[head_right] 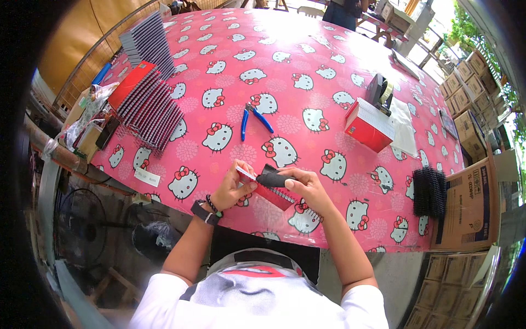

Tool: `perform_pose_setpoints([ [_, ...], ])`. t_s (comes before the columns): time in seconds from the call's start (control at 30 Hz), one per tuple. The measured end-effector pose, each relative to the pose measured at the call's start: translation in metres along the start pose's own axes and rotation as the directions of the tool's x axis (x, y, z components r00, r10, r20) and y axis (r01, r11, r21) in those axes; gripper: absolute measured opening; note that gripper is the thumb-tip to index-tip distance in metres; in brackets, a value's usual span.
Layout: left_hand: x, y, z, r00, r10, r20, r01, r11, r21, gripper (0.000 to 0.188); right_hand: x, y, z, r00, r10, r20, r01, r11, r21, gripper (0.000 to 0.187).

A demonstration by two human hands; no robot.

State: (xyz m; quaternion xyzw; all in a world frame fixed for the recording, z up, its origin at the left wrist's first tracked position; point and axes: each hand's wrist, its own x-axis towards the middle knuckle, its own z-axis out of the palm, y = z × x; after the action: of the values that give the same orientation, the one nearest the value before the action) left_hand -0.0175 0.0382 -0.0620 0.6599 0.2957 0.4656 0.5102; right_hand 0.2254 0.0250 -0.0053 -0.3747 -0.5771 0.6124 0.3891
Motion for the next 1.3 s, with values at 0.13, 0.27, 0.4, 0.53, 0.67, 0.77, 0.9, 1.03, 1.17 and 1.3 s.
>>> perform_pose_setpoints([
  [0.13,0.003,0.031,0.0,0.933,-0.354,0.064,0.36,0.911,-0.2,0.025,-0.002,-0.012,-0.014,0.974,-0.018,-0.224,-0.037,0.97,-0.241,0.042],
  [0.27,0.001,0.027,0.002,0.948,-0.317,0.036,0.317,0.923,-0.218,0.022,-0.001,-0.025,-0.031,0.907,-0.416,-0.064,0.085,0.331,-0.94,0.044],
  [0.4,-0.003,0.018,0.008,0.975,-0.218,-0.033,0.215,0.974,-0.064,0.023,0.001,-0.057,0.041,0.936,-0.349,0.052,0.206,0.422,-0.883,0.035],
  [0.53,-0.005,0.019,0.01,0.994,0.045,-0.101,-0.029,0.988,0.151,0.022,0.004,-0.045,0.062,0.967,-0.255,0.007,0.122,0.439,-0.89,0.029],
  [0.67,-0.004,0.024,0.009,0.994,0.023,-0.103,-0.001,0.978,0.211,0.021,0.004,-0.039,0.061,0.935,-0.337,0.113,0.224,0.312,-0.923,0.026],
  [0.77,-0.007,0.026,0.008,0.993,-0.023,-0.113,0.046,0.976,0.211,0.021,0.004,-0.047,0.065,0.915,-0.392,0.1,0.259,0.377,-0.889,0.024],
  [0.9,-0.009,0.026,0.008,0.994,-0.047,-0.099,0.064,0.98,0.187,0.021,-0.002,-0.043,0.061,0.923,-0.372,0.093,0.26,0.431,-0.864,0.023],
  [1.03,-0.01,0.03,0.008,0.993,-0.068,-0.095,0.086,0.976,0.2,0.02,-0.004,-0.04,0.062,0.902,-0.424,0.079,0.281,0.441,-0.852,0.022],
  [1.17,-0.01,0.033,0.008,0.995,-0.019,-0.096,0.037,0.981,0.188,0.018,-0.004,-0.038,0.065,0.89,-0.446,0.098,0.299,0.407,-0.863,0.022],
  [1.3,-0.01,0.031,0.008,0.995,0.004,-0.1,0.013,0.985,0.172,0.017,-0.006,-0.036,0.065,0.887,-0.446,0.12,0.3,0.358,-0.884,0.029],
])
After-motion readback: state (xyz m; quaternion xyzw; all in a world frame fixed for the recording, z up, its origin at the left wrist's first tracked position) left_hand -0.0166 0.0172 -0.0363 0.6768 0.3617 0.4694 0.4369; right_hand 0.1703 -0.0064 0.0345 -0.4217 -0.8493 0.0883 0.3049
